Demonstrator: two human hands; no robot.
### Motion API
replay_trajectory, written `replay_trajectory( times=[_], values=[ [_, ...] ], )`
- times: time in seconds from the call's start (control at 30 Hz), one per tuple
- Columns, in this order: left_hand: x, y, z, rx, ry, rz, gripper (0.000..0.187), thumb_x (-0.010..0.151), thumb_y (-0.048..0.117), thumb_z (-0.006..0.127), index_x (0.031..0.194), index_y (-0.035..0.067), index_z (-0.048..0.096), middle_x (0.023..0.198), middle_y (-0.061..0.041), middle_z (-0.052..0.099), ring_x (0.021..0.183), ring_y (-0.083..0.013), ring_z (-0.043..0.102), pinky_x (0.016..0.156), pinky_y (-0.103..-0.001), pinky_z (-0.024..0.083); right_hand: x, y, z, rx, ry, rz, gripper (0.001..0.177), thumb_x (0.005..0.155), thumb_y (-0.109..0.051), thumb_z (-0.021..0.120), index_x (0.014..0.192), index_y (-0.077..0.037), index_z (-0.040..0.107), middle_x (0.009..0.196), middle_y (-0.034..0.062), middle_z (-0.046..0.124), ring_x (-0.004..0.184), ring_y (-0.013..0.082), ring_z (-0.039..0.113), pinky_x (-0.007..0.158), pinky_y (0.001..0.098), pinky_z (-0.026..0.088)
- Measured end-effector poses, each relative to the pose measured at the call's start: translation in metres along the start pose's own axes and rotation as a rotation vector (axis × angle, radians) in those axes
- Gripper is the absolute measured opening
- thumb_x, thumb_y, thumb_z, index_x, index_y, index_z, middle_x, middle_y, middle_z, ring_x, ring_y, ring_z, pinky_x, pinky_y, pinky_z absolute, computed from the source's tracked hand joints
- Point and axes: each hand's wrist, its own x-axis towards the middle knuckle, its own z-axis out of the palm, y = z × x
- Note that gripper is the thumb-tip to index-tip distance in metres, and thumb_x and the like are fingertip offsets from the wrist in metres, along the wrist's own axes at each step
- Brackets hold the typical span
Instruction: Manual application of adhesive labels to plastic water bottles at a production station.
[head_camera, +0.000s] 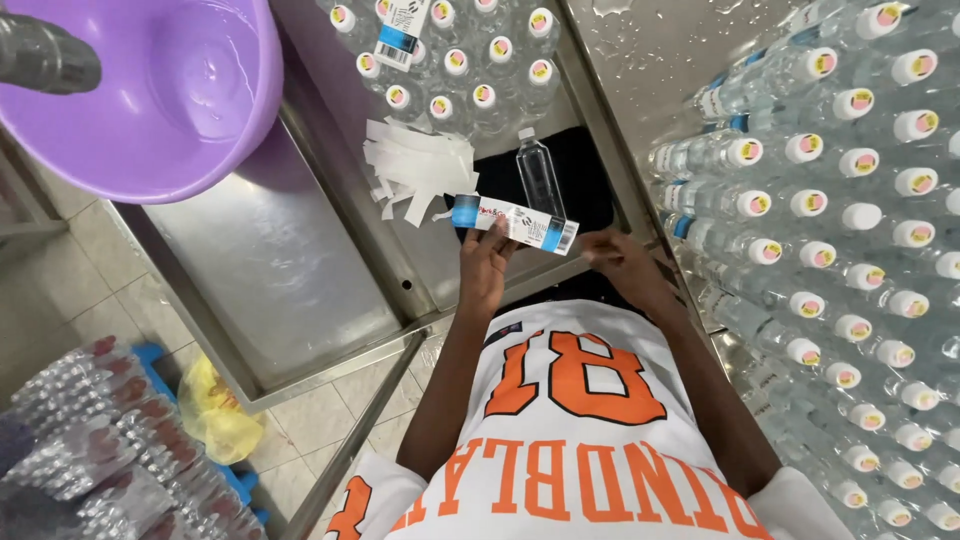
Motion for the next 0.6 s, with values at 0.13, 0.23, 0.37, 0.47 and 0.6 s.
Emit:
replay_trajectory(
  times=[0.13, 0.23, 0.37, 0.47, 0.6],
  values=[
    [0.010, -0.034, -0.007, -0.012, -0.008, -0.026, 0.040, 0.103, 0.017, 0.083, 0.133, 0.003, 0.061, 0.118, -0.009, 0.062, 0.102, -0.0227, 0.074, 0.098, -0.038, 0.067, -0.001, -0.016, 0.040, 0.379, -0.093, 0.262, 0.064, 0.097, -0.026, 0.083, 0.151, 0.000, 0.061, 0.139, 0.0213, 0.071, 0.125, 0.0316, 0.067, 0.098, 0.0484, 0.063],
    [0.011, -0.051, -0.010, 0.005, -0.007, 0.004, 0.036, 0.104, 0.015, 0.082, 0.130, -0.002, 0.064, 0.117, -0.014, 0.064, 0.105, -0.0270, 0.075, 0.099, -0.044, 0.069, 0.006, -0.023, 0.056, 0.586, 0.026, 0.230, 0.075, 0.091, -0.038, 0.088, 0.149, 0.000, 0.061, 0.138, 0.0216, 0.070, 0.128, 0.0322, 0.068, 0.102, 0.0468, 0.062],
    [-0.014, -0.044, 0.017, -0.045, 0.013, 0.011, 0.036, 0.101, 0.013, 0.085, 0.126, -0.004, 0.065, 0.113, -0.013, 0.066, 0.102, -0.0292, 0.076, 0.104, -0.049, 0.066, 0.020, -0.019, 0.064, 0.688, 0.261, 0.224, 0.057, 0.098, -0.043, 0.086, 0.127, 0.000, 0.062, 0.122, 0.0178, 0.067, 0.118, 0.0315, 0.071, 0.100, 0.0491, 0.062],
    [-0.014, -0.048, 0.020, -0.100, 0.008, 0.006, 0.037, 0.100, 0.012, 0.086, 0.119, -0.011, 0.065, 0.105, -0.015, 0.067, 0.099, -0.0335, 0.077, 0.105, -0.054, 0.067, 0.031, -0.025, 0.064, 0.623, 0.401, 0.285, 0.043, 0.102, -0.041, 0.086, 0.109, -0.003, 0.068, 0.104, 0.0112, 0.070, 0.101, 0.0258, 0.076, 0.093, 0.0433, 0.064],
    [0.006, -0.069, 0.001, 0.041, 0.091, 0.080, 0.038, 0.095, 0.016, 0.091, 0.118, -0.004, 0.069, 0.104, -0.011, 0.072, 0.095, -0.0269, 0.078, 0.098, -0.051, 0.070, 0.040, 0.005, 0.057, 0.417, 0.457, 0.307, 0.043, 0.099, -0.043, 0.091, 0.103, -0.003, 0.074, 0.092, 0.0112, 0.076, 0.082, 0.0183, 0.074, 0.082, 0.0384, 0.060]
  ],
)
